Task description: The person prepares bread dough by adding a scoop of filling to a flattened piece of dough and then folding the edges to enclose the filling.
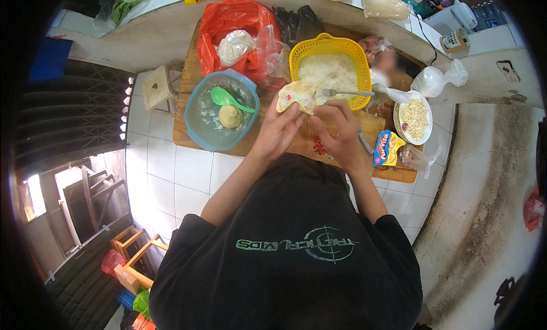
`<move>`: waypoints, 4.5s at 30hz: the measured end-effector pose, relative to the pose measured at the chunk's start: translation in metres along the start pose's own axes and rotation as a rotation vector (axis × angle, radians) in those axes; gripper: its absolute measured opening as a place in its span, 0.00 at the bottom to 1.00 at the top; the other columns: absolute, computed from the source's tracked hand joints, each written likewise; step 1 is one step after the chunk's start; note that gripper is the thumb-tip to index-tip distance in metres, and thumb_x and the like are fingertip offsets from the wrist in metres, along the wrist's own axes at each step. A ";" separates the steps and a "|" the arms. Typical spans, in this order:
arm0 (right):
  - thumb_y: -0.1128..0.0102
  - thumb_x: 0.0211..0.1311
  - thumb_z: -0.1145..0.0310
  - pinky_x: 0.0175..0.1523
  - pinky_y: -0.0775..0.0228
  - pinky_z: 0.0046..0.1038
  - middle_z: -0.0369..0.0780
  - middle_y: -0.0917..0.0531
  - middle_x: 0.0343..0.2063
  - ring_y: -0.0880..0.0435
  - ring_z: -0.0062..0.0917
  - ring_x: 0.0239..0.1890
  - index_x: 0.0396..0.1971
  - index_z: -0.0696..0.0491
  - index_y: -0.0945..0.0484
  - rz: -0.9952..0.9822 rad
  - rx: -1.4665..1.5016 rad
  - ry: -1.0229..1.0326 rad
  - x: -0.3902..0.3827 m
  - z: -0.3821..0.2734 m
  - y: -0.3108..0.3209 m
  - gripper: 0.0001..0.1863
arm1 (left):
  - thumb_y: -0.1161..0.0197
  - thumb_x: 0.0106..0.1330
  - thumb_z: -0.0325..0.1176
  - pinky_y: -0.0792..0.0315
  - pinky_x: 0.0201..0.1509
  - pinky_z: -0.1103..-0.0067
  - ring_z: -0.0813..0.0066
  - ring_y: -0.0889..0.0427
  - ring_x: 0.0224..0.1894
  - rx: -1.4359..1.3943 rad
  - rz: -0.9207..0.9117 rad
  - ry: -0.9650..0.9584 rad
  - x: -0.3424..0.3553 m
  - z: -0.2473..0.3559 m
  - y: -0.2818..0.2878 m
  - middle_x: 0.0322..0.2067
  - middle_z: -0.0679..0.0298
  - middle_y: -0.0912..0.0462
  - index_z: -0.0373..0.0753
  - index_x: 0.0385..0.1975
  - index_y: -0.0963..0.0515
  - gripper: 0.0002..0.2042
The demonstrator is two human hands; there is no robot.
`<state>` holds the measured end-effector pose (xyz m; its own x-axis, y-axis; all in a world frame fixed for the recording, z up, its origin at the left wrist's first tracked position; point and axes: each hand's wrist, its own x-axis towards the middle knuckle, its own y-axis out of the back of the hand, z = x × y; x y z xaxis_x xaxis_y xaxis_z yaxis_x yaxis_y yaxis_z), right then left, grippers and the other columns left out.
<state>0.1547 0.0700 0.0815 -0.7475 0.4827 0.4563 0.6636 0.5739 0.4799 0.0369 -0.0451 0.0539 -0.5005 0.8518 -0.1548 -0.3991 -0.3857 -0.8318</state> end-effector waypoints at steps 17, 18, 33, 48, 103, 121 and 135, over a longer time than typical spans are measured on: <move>0.42 0.55 0.81 0.47 0.31 0.31 0.43 0.26 0.41 0.26 0.33 0.40 0.45 0.52 0.19 -0.180 0.024 0.060 0.035 -0.002 0.013 0.17 | 0.47 0.72 0.24 0.38 0.70 0.72 0.72 0.33 0.65 -0.036 -0.018 0.078 -0.004 -0.002 -0.003 0.61 0.62 0.33 0.41 0.65 0.42 0.23; 0.43 0.55 0.81 0.47 0.31 0.31 0.43 0.26 0.41 0.26 0.32 0.40 0.45 0.52 0.19 -0.181 0.034 0.048 0.037 -0.003 0.014 0.17 | 0.47 0.72 0.24 0.38 0.71 0.72 0.72 0.33 0.65 -0.037 -0.021 0.077 -0.004 -0.002 -0.003 0.61 0.62 0.33 0.41 0.65 0.42 0.23; 0.44 0.53 0.80 0.48 0.31 0.30 0.40 0.27 0.40 0.26 0.31 0.38 0.36 0.53 0.18 -0.262 0.086 -0.054 0.052 -0.001 0.015 0.12 | 0.47 0.72 0.24 0.36 0.68 0.71 0.72 0.33 0.64 -0.002 -0.023 0.093 -0.005 -0.002 -0.002 0.60 0.64 0.32 0.42 0.65 0.40 0.23; 0.45 0.54 0.80 0.48 0.31 0.30 0.41 0.27 0.40 0.25 0.32 0.40 0.42 0.50 0.16 -0.280 0.133 -0.093 0.052 -0.003 0.027 0.17 | 0.48 0.72 0.25 0.38 0.70 0.69 0.69 0.35 0.66 0.034 -0.034 0.084 -0.006 -0.004 0.000 0.62 0.61 0.34 0.40 0.67 0.45 0.25; 0.37 0.55 0.75 0.46 0.33 0.37 0.42 0.23 0.34 0.24 0.39 0.41 0.35 0.56 0.23 -0.132 -0.002 -0.025 0.027 -0.013 -0.005 0.08 | 0.45 0.70 0.28 0.36 0.68 0.69 0.70 0.30 0.62 -0.030 -0.018 0.050 -0.005 -0.004 0.010 0.59 0.61 0.31 0.41 0.64 0.41 0.24; 0.38 0.57 0.75 0.42 0.30 0.34 0.45 0.23 0.31 0.21 0.37 0.36 0.34 0.60 0.22 -0.125 0.088 -0.158 0.033 -0.014 -0.005 0.07 | 0.43 0.71 0.28 0.29 0.63 0.69 0.71 0.27 0.59 0.059 -0.002 0.015 -0.004 -0.004 0.008 0.54 0.62 0.26 0.41 0.56 0.34 0.16; 0.38 0.57 0.76 0.44 0.29 0.35 0.45 0.23 0.33 0.20 0.39 0.39 0.34 0.59 0.24 -0.093 0.076 -0.144 0.036 -0.011 -0.010 0.06 | 0.42 0.71 0.29 0.28 0.60 0.71 0.74 0.27 0.57 0.092 0.024 0.013 -0.005 -0.008 0.010 0.53 0.64 0.26 0.41 0.57 0.33 0.16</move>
<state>0.1215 0.0744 0.1020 -0.8060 0.5113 0.2982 0.5910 0.6665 0.4544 0.0411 -0.0500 0.0423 -0.5010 0.8463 -0.1811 -0.4563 -0.4361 -0.7757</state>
